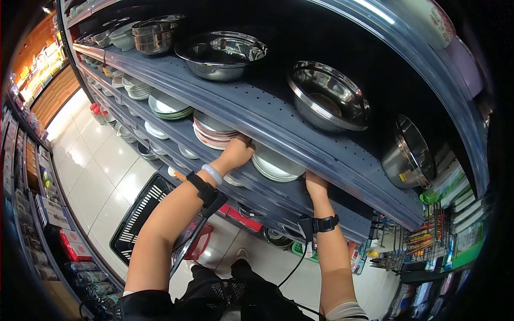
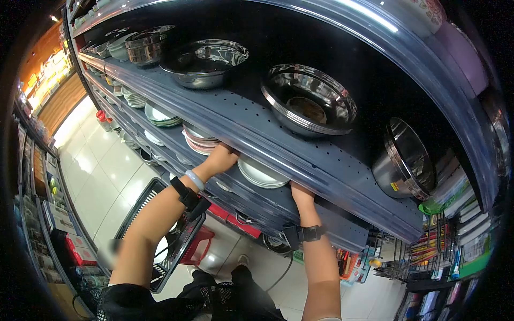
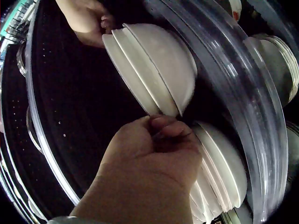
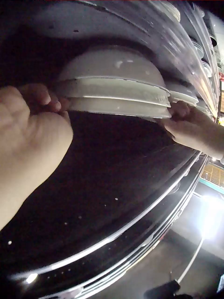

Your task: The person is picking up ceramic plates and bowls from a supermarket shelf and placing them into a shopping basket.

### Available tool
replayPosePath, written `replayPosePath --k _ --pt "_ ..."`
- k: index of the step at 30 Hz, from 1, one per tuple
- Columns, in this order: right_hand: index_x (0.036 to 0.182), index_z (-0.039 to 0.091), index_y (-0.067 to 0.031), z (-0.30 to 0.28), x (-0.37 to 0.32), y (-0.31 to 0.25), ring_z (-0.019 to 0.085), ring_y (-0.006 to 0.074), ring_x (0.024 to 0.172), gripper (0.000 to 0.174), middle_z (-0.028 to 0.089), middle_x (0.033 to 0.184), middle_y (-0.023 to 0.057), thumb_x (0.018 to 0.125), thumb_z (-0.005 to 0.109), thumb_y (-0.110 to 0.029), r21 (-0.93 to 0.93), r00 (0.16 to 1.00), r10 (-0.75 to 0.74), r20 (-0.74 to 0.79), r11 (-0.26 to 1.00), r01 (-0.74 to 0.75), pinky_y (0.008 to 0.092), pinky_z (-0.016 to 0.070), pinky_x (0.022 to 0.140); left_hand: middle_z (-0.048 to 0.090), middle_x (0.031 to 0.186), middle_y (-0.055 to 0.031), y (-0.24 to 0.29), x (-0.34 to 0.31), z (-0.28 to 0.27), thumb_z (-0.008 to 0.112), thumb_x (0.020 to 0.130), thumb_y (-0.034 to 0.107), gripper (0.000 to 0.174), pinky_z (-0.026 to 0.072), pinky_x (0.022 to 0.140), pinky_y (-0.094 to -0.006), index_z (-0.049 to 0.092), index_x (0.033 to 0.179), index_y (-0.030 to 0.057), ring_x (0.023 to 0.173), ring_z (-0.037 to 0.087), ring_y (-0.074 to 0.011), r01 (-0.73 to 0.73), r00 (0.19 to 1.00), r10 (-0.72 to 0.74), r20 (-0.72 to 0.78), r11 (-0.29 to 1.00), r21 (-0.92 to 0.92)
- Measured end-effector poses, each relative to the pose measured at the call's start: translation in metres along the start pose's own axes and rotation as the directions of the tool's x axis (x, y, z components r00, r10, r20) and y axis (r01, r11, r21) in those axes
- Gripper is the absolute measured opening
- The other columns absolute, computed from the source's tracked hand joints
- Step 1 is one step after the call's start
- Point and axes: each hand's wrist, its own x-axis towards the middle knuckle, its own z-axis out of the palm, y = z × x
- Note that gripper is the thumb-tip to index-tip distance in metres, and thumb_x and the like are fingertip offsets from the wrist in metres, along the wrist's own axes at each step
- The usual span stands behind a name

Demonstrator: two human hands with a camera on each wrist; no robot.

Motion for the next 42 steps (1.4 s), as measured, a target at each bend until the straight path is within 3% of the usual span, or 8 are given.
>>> replayPosePath --k 10,12,13,19,21,24,29,42 --pt "0.071 0.053 -0.0007 -0.001 0.003 -0.001 0.051 0.0257 0.063 0.031 0.052 0.062 0.0120 0.085 0.046 -0.027 0.078 0.985 0.158 0.064 0.984 -0.163 0.0389 0.0388 0.064 0.054 0.102 -0.0252 -0.011 0.005 0.005 0.051 0.073 0.011 0.032 0.0415 0.082 -0.0408 0.054 0.103 -0.0010 0.097 0.050 -0.0405 -0.089 0.996 0.090 -0.015 0.994 0.055" --pt "0.112 0.053 -0.0023 -0.016 0.010 -0.010 0.043 0.0371 0.110 0.035 0.049 0.117 0.0209 0.084 0.044 -0.022 0.050 0.841 0.340 0.421 0.917 -0.396 0.0439 0.0328 0.094 0.054 0.103 -0.0252 -0.011 0.004 0.005 0.050 0.073 0.011 0.032 0.0415 0.082 -0.0408 0.053 0.103 -0.0012 0.097 0.050 -0.0406 -0.086 0.996 0.087 -0.011 0.995 0.056" --pt "0.112 0.053 -0.0023 -0.016 0.009 -0.011 0.043 0.0371 0.110 0.035 0.049 0.117 0.0209 0.084 0.044 -0.022 0.051 0.841 0.339 0.422 0.917 -0.395 0.0439 0.0328 0.094 0.054 0.103 -0.0253 -0.010 0.004 0.004 0.050 0.073 0.011 0.033 0.0414 0.082 -0.0408 0.053 0.103 -0.0013 0.097 0.050 -0.0407 -0.084 0.996 0.084 -0.005 0.995 0.057" --pt "0.106 0.056 -0.0037 -0.015 0.008 -0.009 0.046 0.0384 0.105 0.033 0.053 0.111 0.0196 0.076 0.052 -0.015 -0.044 0.772 0.373 0.514 0.911 -0.411 0.0447 0.0346 0.092 0.060 0.087 -0.0194 -0.009 -0.005 0.005 0.056 0.078 0.017 0.032 0.0452 0.071 -0.0363 0.053 0.104 -0.0025 0.080 0.058 -0.0326 -0.099 0.994 0.096 -0.061 0.993 -0.061" --pt "0.071 0.053 -0.0003 0.003 -0.004 0.001 0.049 0.0220 0.056 0.034 0.049 0.057 0.0097 0.085 0.051 -0.031 0.109 0.988 0.155 0.022 0.982 -0.156 0.0363 0.0391 0.060 0.058 0.075 -0.0142 -0.002 -0.017 -0.005 0.057 0.080 0.020 0.033 0.0438 0.061 -0.0325 0.053 0.104 -0.0025 0.067 0.056 -0.0247 0.106 0.994 -0.104 0.032 0.991 -0.084" --pt "0.074 0.054 -0.0002 0.003 -0.008 0.002 0.048 0.0198 0.054 0.030 0.048 0.056 0.0080 0.084 0.053 -0.029 0.008 0.983 0.173 -0.058 0.985 -0.173 0.0354 0.0390 0.057 0.046 0.051 -0.0001 0.021 -0.060 -0.022 0.057 0.084 0.022 0.032 0.0337 0.041 -0.0229 0.054 0.105 -0.0026 0.045 0.041 -0.0062 0.243 0.970 -0.235 0.066 0.911 -0.332" --pt "0.098 0.056 0.0020 -0.060 -0.011 -0.090 0.039 0.0047 0.050 0.018 0.045 0.057 -0.0021 0.084 0.053 -0.010 0.624 0.929 0.337 0.149 0.697 -0.353 0.0197 0.0319 0.048 0.046 0.054 0.0035 -0.001 -0.162 -0.064 0.054 0.085 0.015 0.026 0.0338 0.044 -0.0210 0.055 0.107 -0.0006 0.048 0.042 -0.0041 0.342 0.935 -0.353 0.033 0.873 -0.347" --pt "0.093 0.059 -0.0022 0.066 -0.121 -0.270 0.046 0.0031 0.051 0.013 0.053 0.059 -0.0017 0.082 0.056 -0.008 0.682 0.696 -0.266 0.666 0.595 -0.425 0.0184 0.0367 0.048 0.060 0.068 -0.0089 -0.168 -0.473 -0.132 0.056 0.081 0.014 0.021 0.0452 0.047 -0.0245 0.059 0.094 -0.0016 0.049 0.056 -0.0121 0.768 0.230 -0.839 -0.492 0.468 -0.438"
